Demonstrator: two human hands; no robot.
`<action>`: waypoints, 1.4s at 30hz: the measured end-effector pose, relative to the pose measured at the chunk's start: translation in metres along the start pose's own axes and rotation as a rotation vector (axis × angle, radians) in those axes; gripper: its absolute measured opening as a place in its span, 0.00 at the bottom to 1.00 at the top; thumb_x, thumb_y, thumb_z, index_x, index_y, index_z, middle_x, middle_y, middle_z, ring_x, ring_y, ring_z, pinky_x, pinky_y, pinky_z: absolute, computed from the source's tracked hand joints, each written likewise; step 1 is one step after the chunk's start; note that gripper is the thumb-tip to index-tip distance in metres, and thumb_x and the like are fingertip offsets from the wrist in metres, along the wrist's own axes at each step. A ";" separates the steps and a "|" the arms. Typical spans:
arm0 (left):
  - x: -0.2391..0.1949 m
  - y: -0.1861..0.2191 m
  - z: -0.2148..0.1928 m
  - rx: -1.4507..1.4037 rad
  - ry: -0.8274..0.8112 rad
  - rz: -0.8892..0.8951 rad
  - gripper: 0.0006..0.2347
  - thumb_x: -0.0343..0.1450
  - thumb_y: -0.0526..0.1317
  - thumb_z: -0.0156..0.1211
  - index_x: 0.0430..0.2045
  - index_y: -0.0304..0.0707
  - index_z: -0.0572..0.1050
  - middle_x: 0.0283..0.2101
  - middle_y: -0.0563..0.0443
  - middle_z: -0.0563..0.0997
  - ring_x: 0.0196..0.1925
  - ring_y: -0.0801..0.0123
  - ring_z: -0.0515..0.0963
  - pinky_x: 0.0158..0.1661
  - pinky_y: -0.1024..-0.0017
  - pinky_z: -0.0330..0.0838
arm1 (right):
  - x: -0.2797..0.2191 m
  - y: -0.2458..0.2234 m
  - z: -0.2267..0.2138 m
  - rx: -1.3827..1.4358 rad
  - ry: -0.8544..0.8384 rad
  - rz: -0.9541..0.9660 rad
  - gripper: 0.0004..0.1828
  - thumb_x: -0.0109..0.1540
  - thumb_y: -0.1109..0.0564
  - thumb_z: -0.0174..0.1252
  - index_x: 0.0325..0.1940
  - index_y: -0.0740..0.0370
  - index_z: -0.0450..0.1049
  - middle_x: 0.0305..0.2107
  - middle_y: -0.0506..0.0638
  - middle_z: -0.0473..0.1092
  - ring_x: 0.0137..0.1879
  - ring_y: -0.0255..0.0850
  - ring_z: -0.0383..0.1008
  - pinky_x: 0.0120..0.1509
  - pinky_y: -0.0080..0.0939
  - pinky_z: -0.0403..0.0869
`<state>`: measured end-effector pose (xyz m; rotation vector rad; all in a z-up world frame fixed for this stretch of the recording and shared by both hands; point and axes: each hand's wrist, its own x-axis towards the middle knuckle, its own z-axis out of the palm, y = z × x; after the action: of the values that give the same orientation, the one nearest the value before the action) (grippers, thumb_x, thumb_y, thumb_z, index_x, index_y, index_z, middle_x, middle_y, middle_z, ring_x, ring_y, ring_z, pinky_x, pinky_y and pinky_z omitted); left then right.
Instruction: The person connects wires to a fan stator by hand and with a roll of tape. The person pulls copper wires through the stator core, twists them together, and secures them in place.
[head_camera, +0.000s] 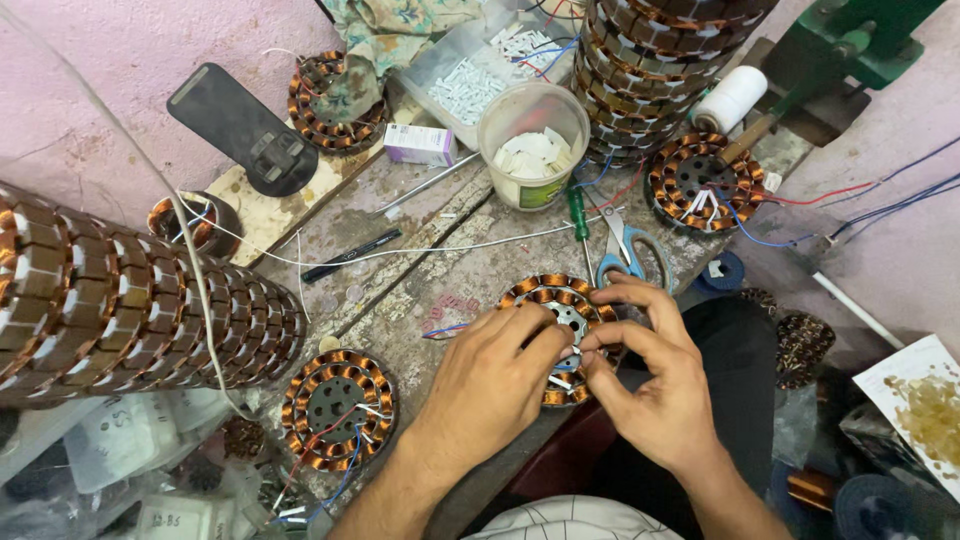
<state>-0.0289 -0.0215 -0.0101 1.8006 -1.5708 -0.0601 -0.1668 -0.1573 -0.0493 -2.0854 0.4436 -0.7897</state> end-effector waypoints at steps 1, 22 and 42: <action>0.001 0.000 0.001 -0.005 -0.014 0.003 0.07 0.66 0.31 0.60 0.36 0.32 0.75 0.40 0.43 0.76 0.43 0.50 0.78 0.45 0.58 0.71 | -0.001 0.001 0.000 0.000 0.000 0.008 0.09 0.52 0.67 0.66 0.35 0.62 0.78 0.55 0.55 0.69 0.71 0.53 0.67 0.72 0.49 0.66; 0.005 0.001 0.000 -0.048 -0.041 0.043 0.05 0.70 0.32 0.62 0.35 0.31 0.73 0.37 0.43 0.73 0.42 0.51 0.74 0.44 0.59 0.69 | 0.007 0.010 -0.006 -0.018 -0.083 -0.011 0.10 0.48 0.64 0.67 0.33 0.59 0.78 0.57 0.55 0.67 0.72 0.55 0.63 0.74 0.52 0.61; 0.005 0.001 0.007 -0.116 0.018 0.012 0.04 0.71 0.32 0.62 0.34 0.32 0.75 0.36 0.44 0.74 0.41 0.52 0.74 0.42 0.60 0.69 | 0.011 0.007 -0.020 0.017 -0.151 -0.021 0.11 0.51 0.61 0.69 0.37 0.59 0.81 0.59 0.57 0.68 0.71 0.53 0.65 0.73 0.51 0.62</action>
<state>-0.0318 -0.0291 -0.0124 1.6980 -1.5339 -0.1266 -0.1720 -0.1791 -0.0417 -2.1194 0.3315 -0.6402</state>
